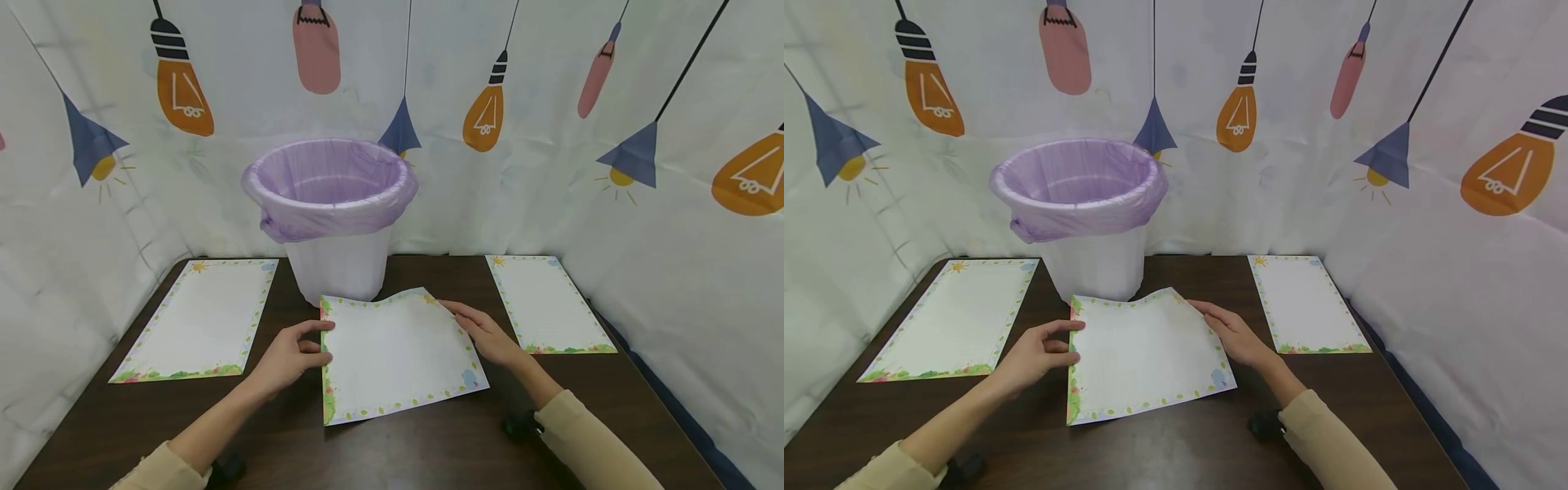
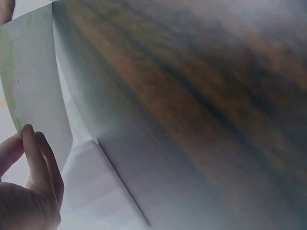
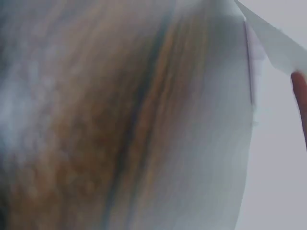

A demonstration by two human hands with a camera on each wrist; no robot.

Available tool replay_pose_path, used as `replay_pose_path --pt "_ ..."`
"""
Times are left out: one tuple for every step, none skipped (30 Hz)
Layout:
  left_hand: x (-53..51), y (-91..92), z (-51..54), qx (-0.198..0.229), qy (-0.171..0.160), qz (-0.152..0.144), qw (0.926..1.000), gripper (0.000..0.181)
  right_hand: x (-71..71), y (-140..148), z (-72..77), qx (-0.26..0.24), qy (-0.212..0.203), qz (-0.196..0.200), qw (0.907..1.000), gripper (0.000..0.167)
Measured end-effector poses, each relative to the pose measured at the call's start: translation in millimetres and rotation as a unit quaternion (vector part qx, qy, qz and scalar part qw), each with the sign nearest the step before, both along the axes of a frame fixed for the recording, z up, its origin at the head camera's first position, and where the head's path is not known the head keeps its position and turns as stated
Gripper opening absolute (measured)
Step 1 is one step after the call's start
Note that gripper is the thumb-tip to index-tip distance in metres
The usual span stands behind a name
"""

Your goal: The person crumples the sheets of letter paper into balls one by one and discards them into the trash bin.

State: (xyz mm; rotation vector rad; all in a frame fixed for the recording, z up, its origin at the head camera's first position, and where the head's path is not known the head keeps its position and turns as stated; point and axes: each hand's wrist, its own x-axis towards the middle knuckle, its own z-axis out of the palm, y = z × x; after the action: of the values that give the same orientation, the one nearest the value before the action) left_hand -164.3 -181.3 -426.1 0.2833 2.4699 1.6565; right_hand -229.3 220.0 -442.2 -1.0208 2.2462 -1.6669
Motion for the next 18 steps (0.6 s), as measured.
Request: replay_pose_path --pt "-0.3 0.7 -0.2 0.003 0.0 -0.001 1.0 0.056 1.1 -1.4 0.9 0.003 0.006 0.012 0.9999 0.044" --pt "-0.3 1.6 -0.3 0.006 0.0 -0.003 1.0 0.056 1.7 -2.5 1.1 0.008 0.012 0.022 0.9996 0.044" --pt "-0.4 2.5 -0.3 0.008 0.0 -0.004 1.0 0.056 2.4 -3.9 1.7 0.012 0.014 0.033 0.9993 0.045" --pt "-0.3 3.3 -0.4 0.009 0.001 -0.005 0.9999 0.056 3.2 -5.3 1.9 0.019 0.019 0.039 0.9989 0.045" --pt "-0.2 4.3 -0.4 0.011 0.002 -0.006 0.9999 0.057 4.0 -6.9 2.0 0.027 0.024 0.044 0.9984 0.046" --pt "-0.1 5.2 -0.3 0.011 0.003 -0.008 0.9999 0.057 4.7 -8.6 2.1 0.036 0.029 0.05 0.9977 0.047" --pt "0.1 6.2 -0.3 0.012 0.003 -0.009 0.9999 0.057 5.3 -10.4 2.4 0.046 0.035 0.053 0.997 0.048" --pt "0.3 7.2 -0.2 0.013 0.004 -0.01 0.9999 0.057 5.9 -12.8 3.0 0.05 0.035 0.059 0.9964 0.05" --pt "0.5 8.2 -0.1 0.015 0.004 -0.011 0.9998 0.057 6.6 -15.4 3.7 0.055 0.034 0.064 0.9958 0.052" --pt "0.6 9.2 0.0 0.018 0.004 -0.013 0.9997 0.057 7.5 -18.0 4.5 0.061 0.034 0.067 0.9954 0.053" --pt "0.8 10.3 0.3 0.022 0.003 -0.015 0.9996 0.057 8.3 -20.9 5.4 0.061 0.032 0.07 0.9951 0.054" --pt "0.9 11.4 0.7 0.026 0.004 -0.018 0.9995 0.057 8.7 -23.7 6.1 0.062 0.03 0.073 0.9949 0.054" --pt "0.9 12.8 1.0 0.03 0.004 -0.02 0.9993 0.057 9.3 -26.5 6.7 0.062 0.024 0.075 0.9949 0.055" --pt "0.9 14.2 1.4 0.033 0.006 -0.022 0.9992 0.056 9.8 -29.2 7.4 0.064 0.017 0.075 0.995 0.055" --pt "0.9 15.7 1.7 0.036 0.007 -0.025 0.999 0.056 10.3 -31.5 7.8 0.066 0.01 0.074 0.995 0.055" --pt "1.1 17.4 2.0 0.038 0.01 -0.027 0.9989 0.056 10.5 -33.6 7.9 0.066 0.001 0.076 0.9949 0.055" --pt "1.3 19.1 2.5 0.04 0.014 -0.029 0.9987 0.056 10.7 -35.8 8.0 0.068 -0.007 0.077 0.9947 0.055" --pt "1.5 20.7 2.8 0.041 0.018 -0.031 0.9985 0.056 10.8 -37.7 7.8 0.072 -0.016 0.076 0.9944 0.056"
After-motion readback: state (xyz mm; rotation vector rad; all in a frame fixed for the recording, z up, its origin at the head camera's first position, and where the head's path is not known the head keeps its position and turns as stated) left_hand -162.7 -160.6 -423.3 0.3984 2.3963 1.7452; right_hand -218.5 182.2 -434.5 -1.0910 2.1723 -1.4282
